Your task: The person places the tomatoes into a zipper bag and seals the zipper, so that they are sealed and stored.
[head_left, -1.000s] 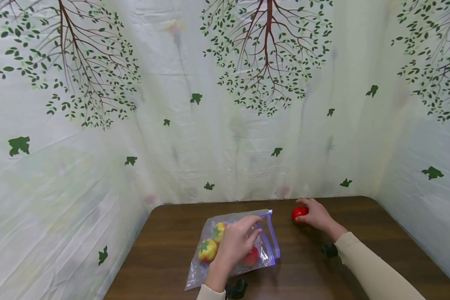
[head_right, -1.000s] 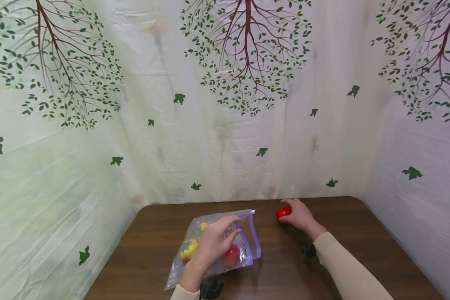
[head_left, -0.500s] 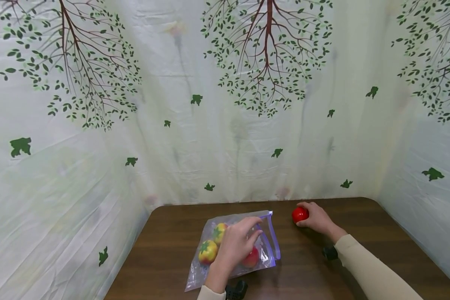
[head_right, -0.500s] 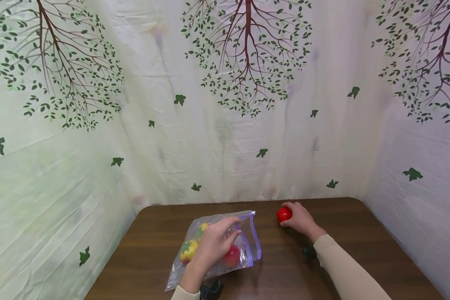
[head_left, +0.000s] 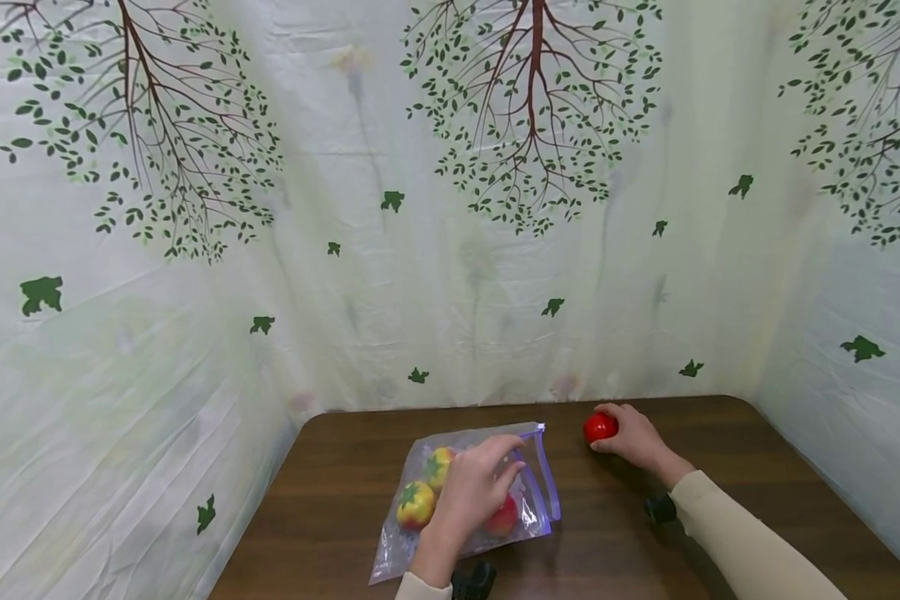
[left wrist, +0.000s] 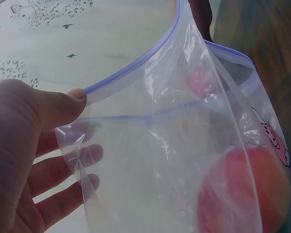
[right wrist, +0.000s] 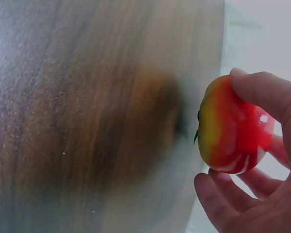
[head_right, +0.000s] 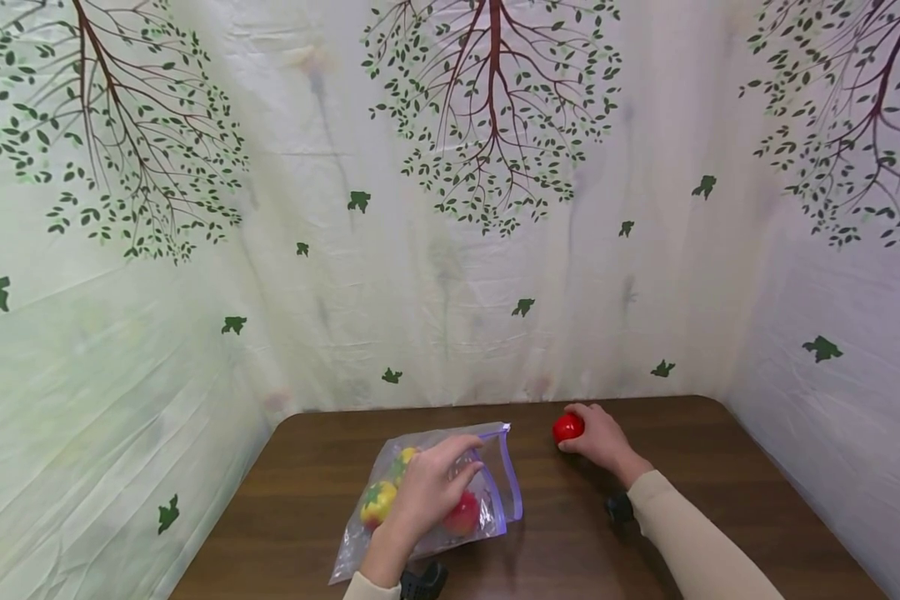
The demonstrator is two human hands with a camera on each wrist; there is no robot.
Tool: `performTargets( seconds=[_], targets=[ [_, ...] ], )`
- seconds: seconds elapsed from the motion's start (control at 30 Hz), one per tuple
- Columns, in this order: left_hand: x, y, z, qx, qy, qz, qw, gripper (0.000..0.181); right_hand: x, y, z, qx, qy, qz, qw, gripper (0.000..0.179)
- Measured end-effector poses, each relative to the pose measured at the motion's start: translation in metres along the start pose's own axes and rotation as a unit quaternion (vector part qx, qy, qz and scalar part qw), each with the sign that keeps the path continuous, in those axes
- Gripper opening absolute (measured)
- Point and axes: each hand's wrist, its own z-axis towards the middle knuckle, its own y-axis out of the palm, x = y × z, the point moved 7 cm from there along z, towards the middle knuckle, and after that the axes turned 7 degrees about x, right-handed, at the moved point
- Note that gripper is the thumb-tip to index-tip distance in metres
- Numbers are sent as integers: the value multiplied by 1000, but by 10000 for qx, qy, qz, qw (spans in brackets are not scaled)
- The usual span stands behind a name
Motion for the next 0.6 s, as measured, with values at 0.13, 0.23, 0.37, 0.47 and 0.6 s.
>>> performTargets(
  seconds=[0.13,0.23,0.37,0.47,0.6],
  targets=[
    [0,1,0,-17,-30,-15,10000,27,-5,-3,-1,58,-26,24,10000,68],
    [0,1,0,-5,-49,-25,10000,27,-9,-6,-1,118,-74,11,9999,69],
    [1,0,-1,3,-74,-24,10000,26,-15,-7,-2,138,-39,27,9999,72],
    [1,-1,-1,-10,-91,-54,9999,26,-20,-8,-2,129,-52,80,9999,74],
    [0,-2,0,-4,-87,-88,9999,26,-29,-11,-3,192,-133,92,9997,75]
  ],
)
